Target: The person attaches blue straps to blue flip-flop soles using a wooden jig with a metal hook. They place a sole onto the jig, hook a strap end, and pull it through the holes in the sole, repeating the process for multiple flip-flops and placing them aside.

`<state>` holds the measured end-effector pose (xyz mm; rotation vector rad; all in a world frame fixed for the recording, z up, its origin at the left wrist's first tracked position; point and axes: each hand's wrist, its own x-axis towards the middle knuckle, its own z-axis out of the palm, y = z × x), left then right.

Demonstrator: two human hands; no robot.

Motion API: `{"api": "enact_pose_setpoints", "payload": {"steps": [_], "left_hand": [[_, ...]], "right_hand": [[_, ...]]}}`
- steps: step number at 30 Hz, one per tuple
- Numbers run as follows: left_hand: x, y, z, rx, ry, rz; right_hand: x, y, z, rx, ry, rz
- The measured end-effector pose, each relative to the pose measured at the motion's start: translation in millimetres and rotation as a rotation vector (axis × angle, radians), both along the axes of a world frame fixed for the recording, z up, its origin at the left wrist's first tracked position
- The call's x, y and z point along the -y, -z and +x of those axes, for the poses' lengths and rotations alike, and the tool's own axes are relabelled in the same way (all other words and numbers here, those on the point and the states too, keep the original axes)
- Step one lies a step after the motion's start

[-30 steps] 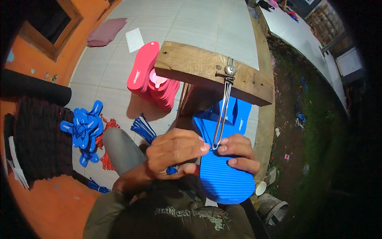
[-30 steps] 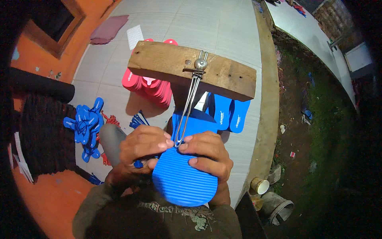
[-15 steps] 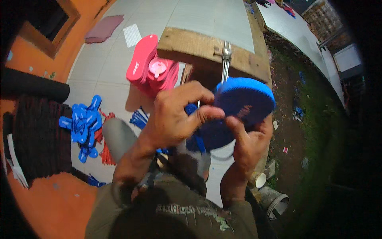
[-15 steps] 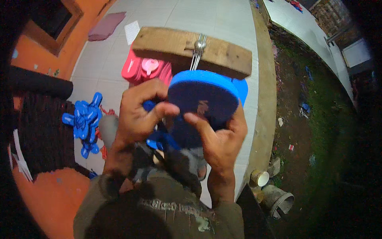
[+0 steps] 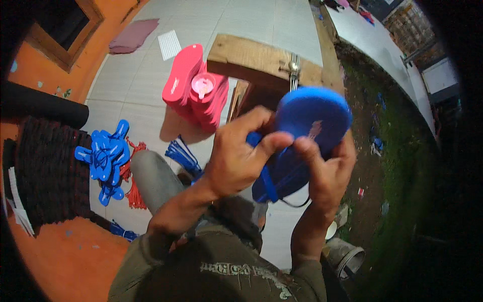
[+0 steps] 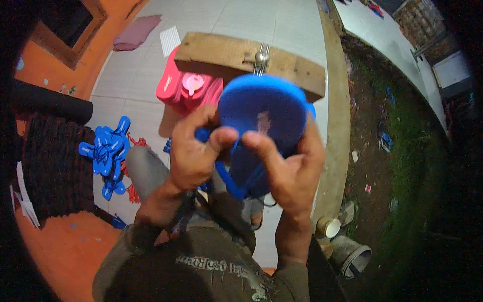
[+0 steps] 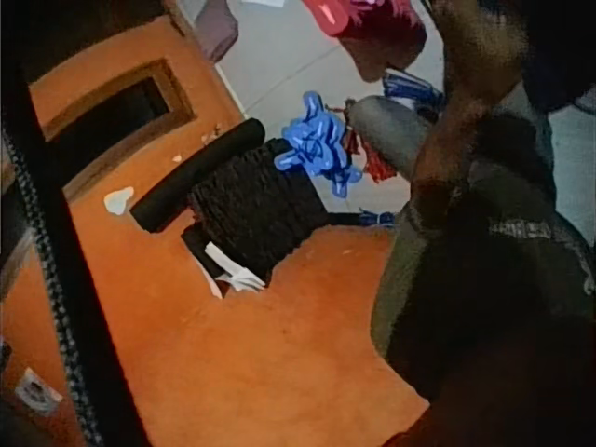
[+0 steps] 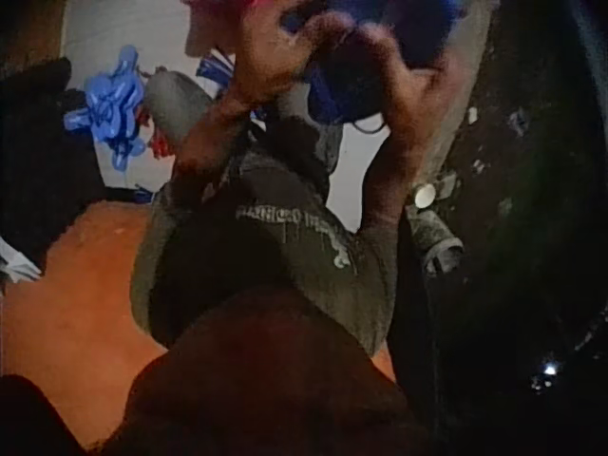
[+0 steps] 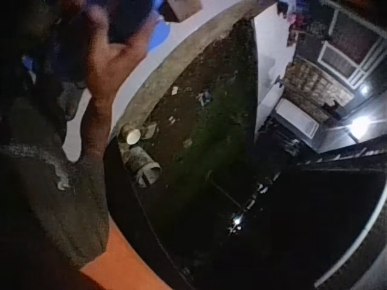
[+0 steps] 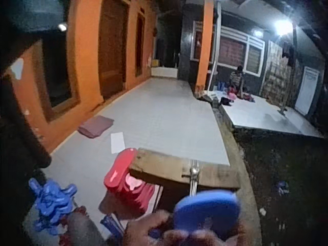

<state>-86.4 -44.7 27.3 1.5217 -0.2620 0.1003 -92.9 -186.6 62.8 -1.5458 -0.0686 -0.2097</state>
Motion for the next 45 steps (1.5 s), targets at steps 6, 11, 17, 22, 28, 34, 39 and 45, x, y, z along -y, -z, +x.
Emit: {"api": "enact_pose_setpoints", "payload": {"steps": [6,11,17,22,28,34,39,45], "left_hand": [[-1,19,-2,0.219,0.003,-0.075],[4,6,6,-0.012,0.038,-0.097],[-3,18,-1,0.308,-0.078,0.124],[-1,21,5,0.295,-0.056,0.019],[12,8,45,0.350,-0.314,0.314],[-46,27,30,-0.324,0.020,0.162],[-51,45,15,-0.103,-0.084,-0.403],[-28,35,19,-0.149,0.035,-0.566]], "right_hand": [[-2,46,-6,0.397,-0.008,0.037],[0,13,2,0.168,0.047,-0.079],[-4,51,-15,0.344,0.095,-0.039],[-5,42,-17,0.305,0.081,0.027],[-15,31,35,0.338,0.328,-0.242],[-2,46,59,0.477,0.328,-0.199],[-11,44,57,0.377,0.304,0.010],[1,39,57,0.306,0.216,0.003]]}}
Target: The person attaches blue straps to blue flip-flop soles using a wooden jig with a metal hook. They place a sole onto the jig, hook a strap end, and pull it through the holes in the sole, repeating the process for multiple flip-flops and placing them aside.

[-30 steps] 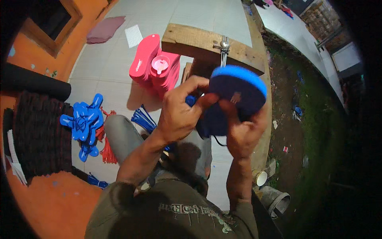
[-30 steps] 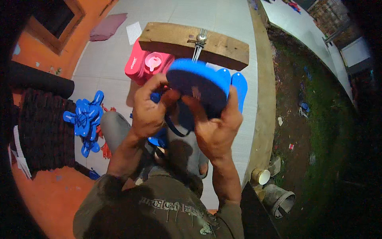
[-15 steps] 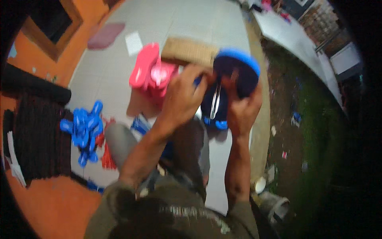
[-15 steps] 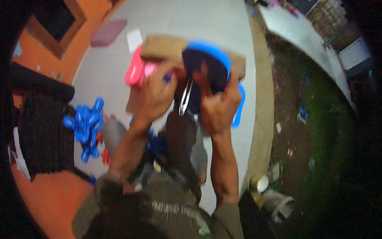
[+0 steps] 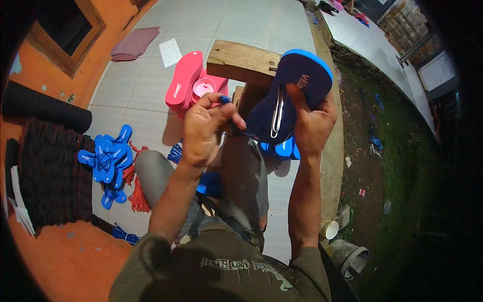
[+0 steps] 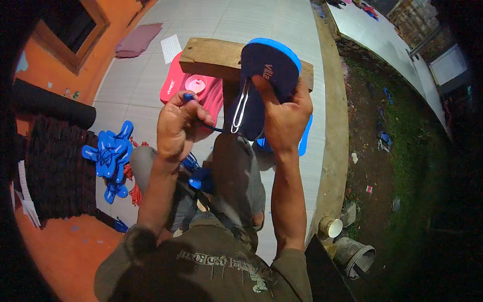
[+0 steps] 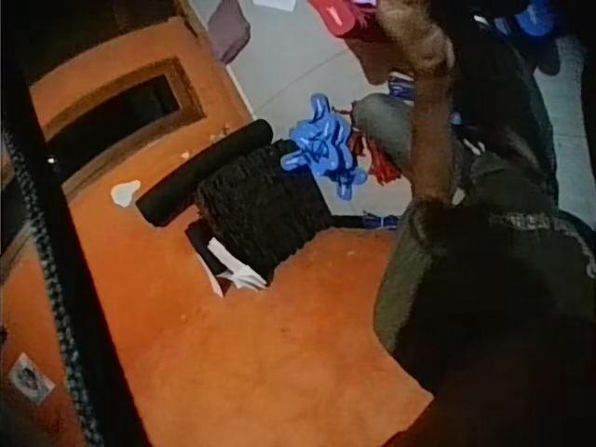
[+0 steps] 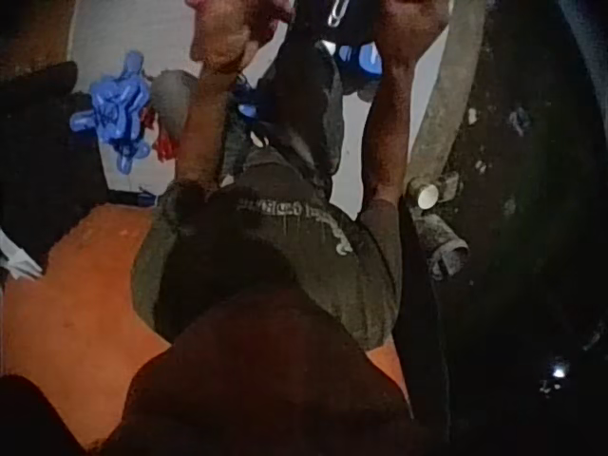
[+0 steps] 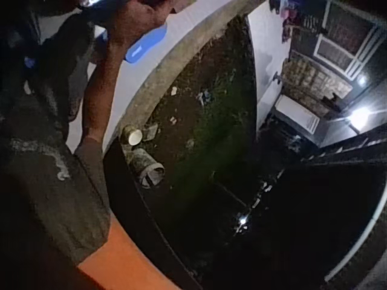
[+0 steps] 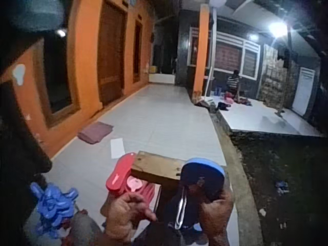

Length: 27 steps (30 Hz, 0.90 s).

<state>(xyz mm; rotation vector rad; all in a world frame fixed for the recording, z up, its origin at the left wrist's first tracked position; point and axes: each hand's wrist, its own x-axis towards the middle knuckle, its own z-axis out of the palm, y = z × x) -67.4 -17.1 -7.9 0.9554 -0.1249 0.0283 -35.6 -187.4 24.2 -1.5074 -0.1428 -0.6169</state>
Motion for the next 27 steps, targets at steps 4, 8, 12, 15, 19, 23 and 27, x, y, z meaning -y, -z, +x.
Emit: {"api": "enact_pose_setpoints", "payload": {"steps": [4,8,12,15,19,23,27], "left_hand": [[14,-22,-6,0.619,-0.089,0.699],[10,-25,13,0.856,0.098,0.772],[7,-21,30,0.892,0.391,0.714],[7,-15,35,0.696,0.566,0.615],[10,-11,38,0.403,0.711,0.480],[4,-17,29,0.463,0.364,0.627],[27,-30,20,0.520,-0.105,0.694]], "right_hand": [[-4,3,-3,0.034,0.035,0.023],[-3,6,-1,0.053,-0.002,0.058],[5,-3,-3,-0.034,-0.085,0.074],[11,-6,-1,-0.088,-0.201,0.069],[14,-4,-2,-0.107,-0.216,0.087],[18,1,-23,-0.078,-0.246,-0.049],[11,7,-53,-0.134,-0.217,0.043]]}}
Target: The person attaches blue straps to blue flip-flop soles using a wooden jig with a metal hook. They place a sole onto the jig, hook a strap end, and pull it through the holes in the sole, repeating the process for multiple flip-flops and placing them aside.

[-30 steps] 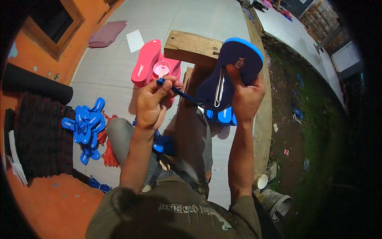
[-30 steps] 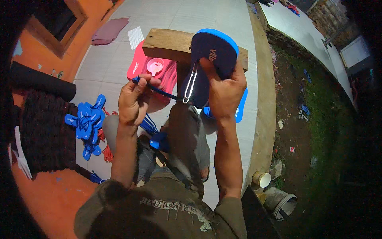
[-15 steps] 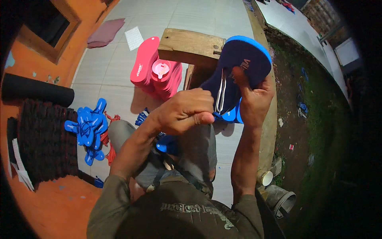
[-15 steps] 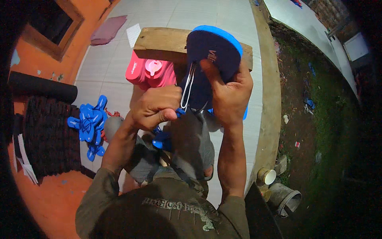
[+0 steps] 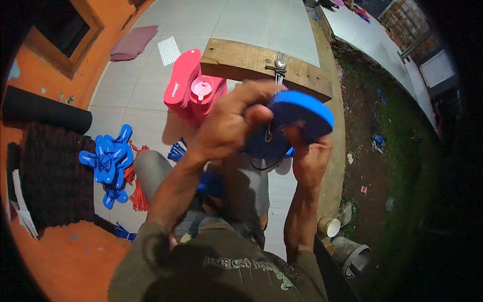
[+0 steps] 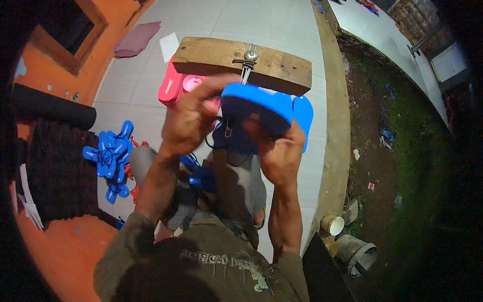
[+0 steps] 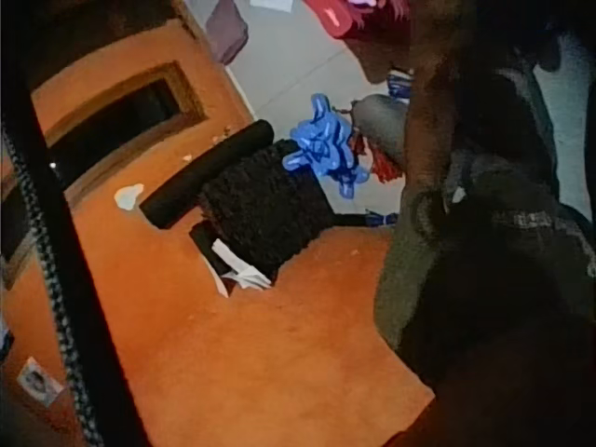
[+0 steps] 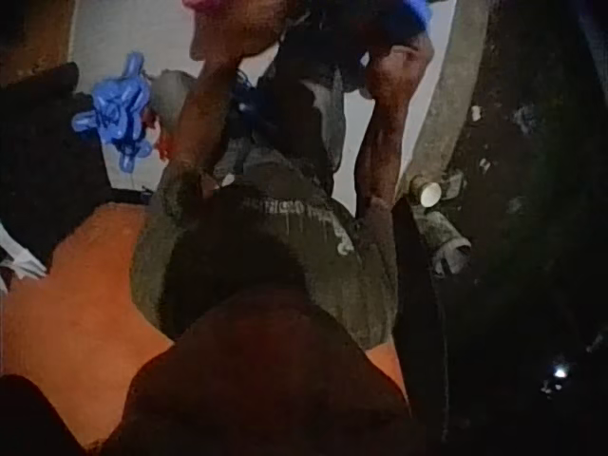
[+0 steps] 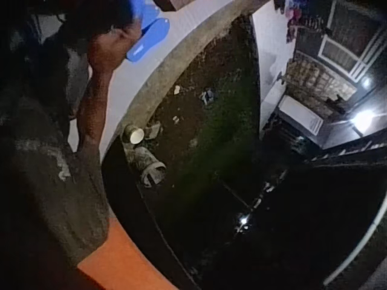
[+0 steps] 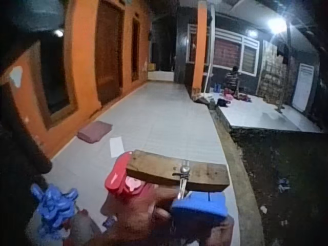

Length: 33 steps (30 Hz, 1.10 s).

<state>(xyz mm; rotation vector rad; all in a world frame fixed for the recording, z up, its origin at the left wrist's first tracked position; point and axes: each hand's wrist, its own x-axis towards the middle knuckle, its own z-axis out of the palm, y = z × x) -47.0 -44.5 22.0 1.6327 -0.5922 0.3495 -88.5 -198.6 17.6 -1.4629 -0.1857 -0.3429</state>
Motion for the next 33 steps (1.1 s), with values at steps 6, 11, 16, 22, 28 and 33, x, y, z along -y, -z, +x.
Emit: {"api": "enact_pose_setpoints", "payload": {"steps": [6,11,16,22,28,33], "left_hand": [[11,-13,-14,-0.101,-0.081,0.030],[-1,0,-64,-0.054,-0.157,0.138],[-27,53,-119,-0.164,0.026,0.038],[-18,41,-111,-0.382,0.034,-0.041],[-26,54,-98,-0.457,0.064,-0.096],[-88,69,-99,-0.616,0.048,-0.091]], "right_hand": [[-11,-26,1,-0.104,0.053,-0.147],[-15,6,-26,0.277,0.205,-0.250],[-9,34,-75,0.151,-0.147,-0.275],[-14,31,-89,-0.197,-0.063,-0.084],[-18,43,-76,-0.245,-0.037,-0.022],[-22,67,-62,-0.204,0.057,0.796]]}}
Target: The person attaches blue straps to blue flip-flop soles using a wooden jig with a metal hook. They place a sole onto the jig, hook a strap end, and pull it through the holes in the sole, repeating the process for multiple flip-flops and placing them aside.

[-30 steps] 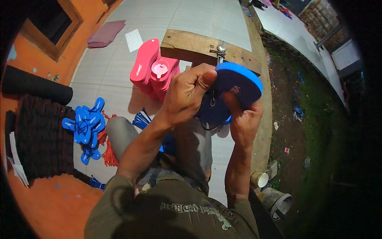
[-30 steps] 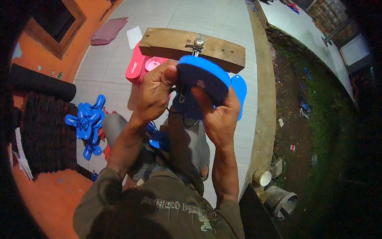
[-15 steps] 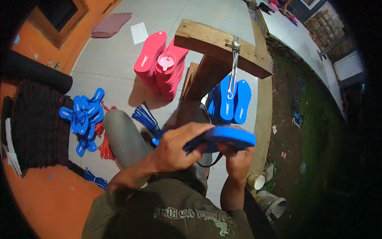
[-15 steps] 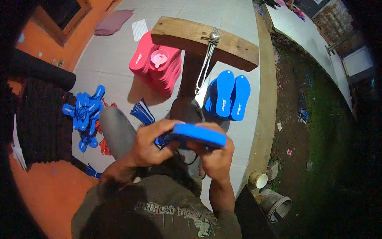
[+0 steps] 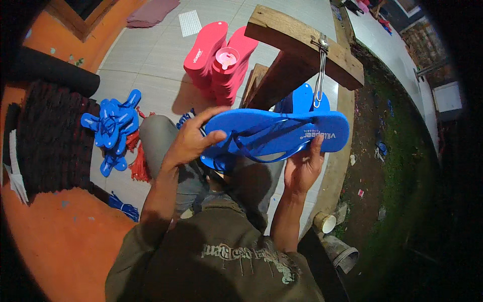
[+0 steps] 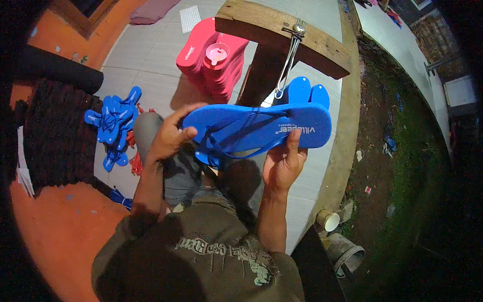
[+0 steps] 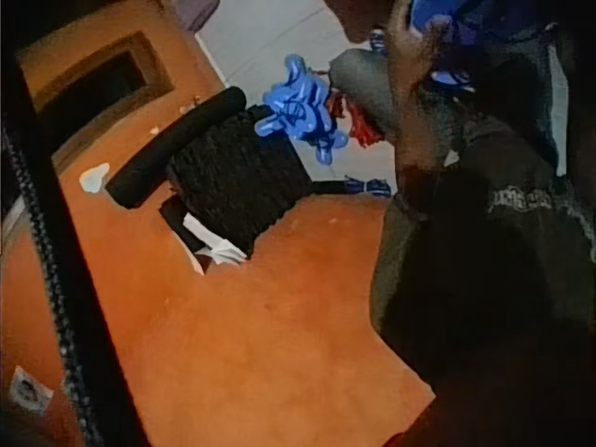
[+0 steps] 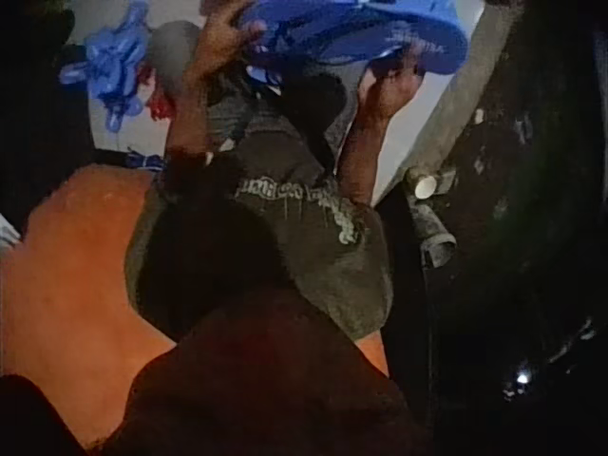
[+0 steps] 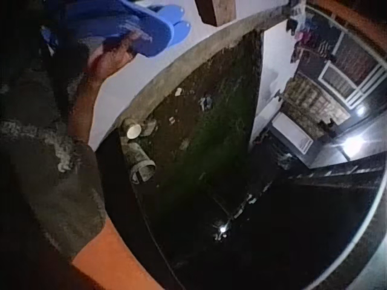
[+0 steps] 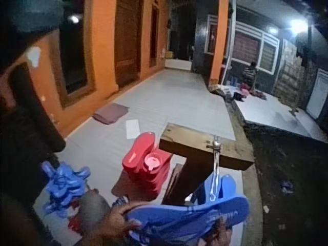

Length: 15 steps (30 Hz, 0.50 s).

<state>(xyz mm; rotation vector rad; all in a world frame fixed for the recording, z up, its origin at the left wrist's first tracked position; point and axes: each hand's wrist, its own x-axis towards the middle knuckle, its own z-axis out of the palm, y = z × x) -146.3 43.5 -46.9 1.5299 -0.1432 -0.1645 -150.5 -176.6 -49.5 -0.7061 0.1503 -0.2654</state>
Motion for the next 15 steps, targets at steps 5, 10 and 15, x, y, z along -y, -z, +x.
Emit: {"api": "enact_pose_setpoints", "payload": {"steps": [5,10,15], "left_hand": [[-12,68,-25,-0.314,-0.383,-0.667],[-82,75,-25,-0.257,-0.815,-0.617],[-129,42,-33,0.230,-0.943,-0.438]], "right_hand": [[-61,41,9,-0.119,-0.087,0.160],[-84,172,15,-0.012,-0.577,-0.467],[-128,255,-13,0.447,-0.316,-2.160]]}}
